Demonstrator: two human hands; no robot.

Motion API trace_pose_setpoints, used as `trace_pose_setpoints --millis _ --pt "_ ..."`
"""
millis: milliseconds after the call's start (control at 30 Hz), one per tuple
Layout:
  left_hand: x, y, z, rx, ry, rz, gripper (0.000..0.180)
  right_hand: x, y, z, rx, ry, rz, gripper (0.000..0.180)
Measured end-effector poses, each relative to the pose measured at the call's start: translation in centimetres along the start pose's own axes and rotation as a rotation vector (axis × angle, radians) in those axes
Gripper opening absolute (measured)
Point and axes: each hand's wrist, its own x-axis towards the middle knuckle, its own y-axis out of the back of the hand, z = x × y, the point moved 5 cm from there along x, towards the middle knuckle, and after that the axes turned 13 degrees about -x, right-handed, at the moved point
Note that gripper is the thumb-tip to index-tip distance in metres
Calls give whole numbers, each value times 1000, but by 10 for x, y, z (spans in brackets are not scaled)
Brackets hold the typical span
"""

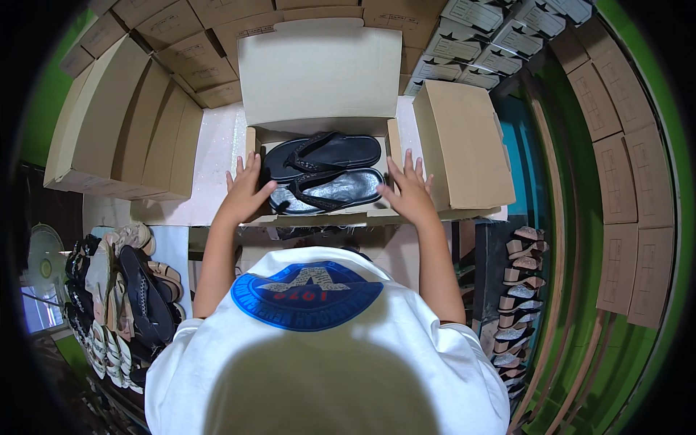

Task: Packing pairs of sandals into cardboard boxes and stacking them on a shelf.

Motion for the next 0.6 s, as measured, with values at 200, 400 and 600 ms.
trace_pose_setpoints --millis 200,400,600 --pt "-43 13 -6 62 -146 -62 107 -25 15 -6 62 244 -65 85" --pt "-36 1 -20 72 -87 96 86 -14 2 -2 199 88 5 85" --pt "-35 -1 -13 241 120 124 77 -6 5 -6 20 -10 -5 91"
